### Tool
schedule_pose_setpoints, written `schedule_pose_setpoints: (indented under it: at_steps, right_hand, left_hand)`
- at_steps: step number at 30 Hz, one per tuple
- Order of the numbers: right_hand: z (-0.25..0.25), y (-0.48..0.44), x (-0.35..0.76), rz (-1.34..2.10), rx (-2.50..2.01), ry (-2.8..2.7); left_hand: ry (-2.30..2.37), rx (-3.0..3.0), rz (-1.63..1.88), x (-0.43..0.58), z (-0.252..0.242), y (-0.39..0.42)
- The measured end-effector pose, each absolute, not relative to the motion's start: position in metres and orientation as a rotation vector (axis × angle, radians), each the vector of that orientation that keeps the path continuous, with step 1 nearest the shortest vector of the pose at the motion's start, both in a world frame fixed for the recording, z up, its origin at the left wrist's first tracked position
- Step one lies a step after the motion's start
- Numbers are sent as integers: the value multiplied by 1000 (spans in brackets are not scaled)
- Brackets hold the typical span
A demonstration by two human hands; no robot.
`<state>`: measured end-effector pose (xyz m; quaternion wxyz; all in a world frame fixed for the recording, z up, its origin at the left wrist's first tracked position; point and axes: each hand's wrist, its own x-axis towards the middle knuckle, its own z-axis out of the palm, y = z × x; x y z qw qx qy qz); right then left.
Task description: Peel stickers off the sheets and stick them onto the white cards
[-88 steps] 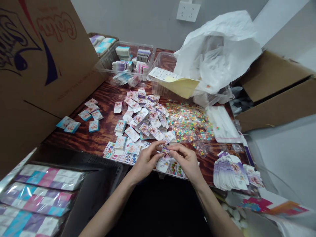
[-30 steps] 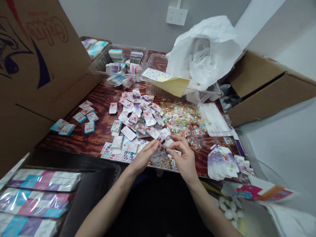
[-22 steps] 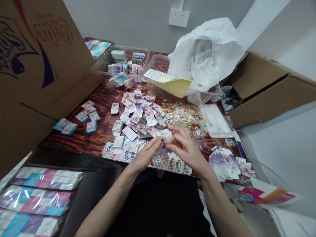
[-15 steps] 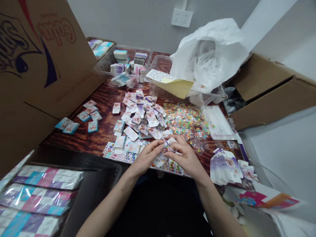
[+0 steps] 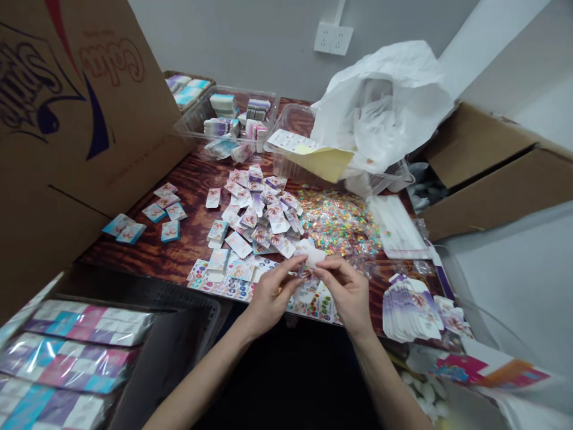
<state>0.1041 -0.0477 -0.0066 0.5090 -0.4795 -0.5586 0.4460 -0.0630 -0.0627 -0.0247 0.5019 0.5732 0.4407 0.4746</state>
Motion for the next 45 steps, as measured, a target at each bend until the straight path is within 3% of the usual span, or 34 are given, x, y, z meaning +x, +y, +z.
schedule_pose_setpoints:
  at_steps: [14,26,38,45]
  right_hand:
    - [-2,-41,118,1358,-1143,-1466]
    - [-12,-40,115,1380,-1300,-1293]
    - [-8,-50,121,1279,-1176,-1575]
    - [-29,-37,109,1322,-1300,-1140]
  left_hand:
    - [1000,1202,1042,-63,-29,-66]
    - [1016,1387,905,-70,-25,-67]
    - [1028,1319,922,-70,-31,-70]
    - [1161,1517,1279,-82,-1,-2]
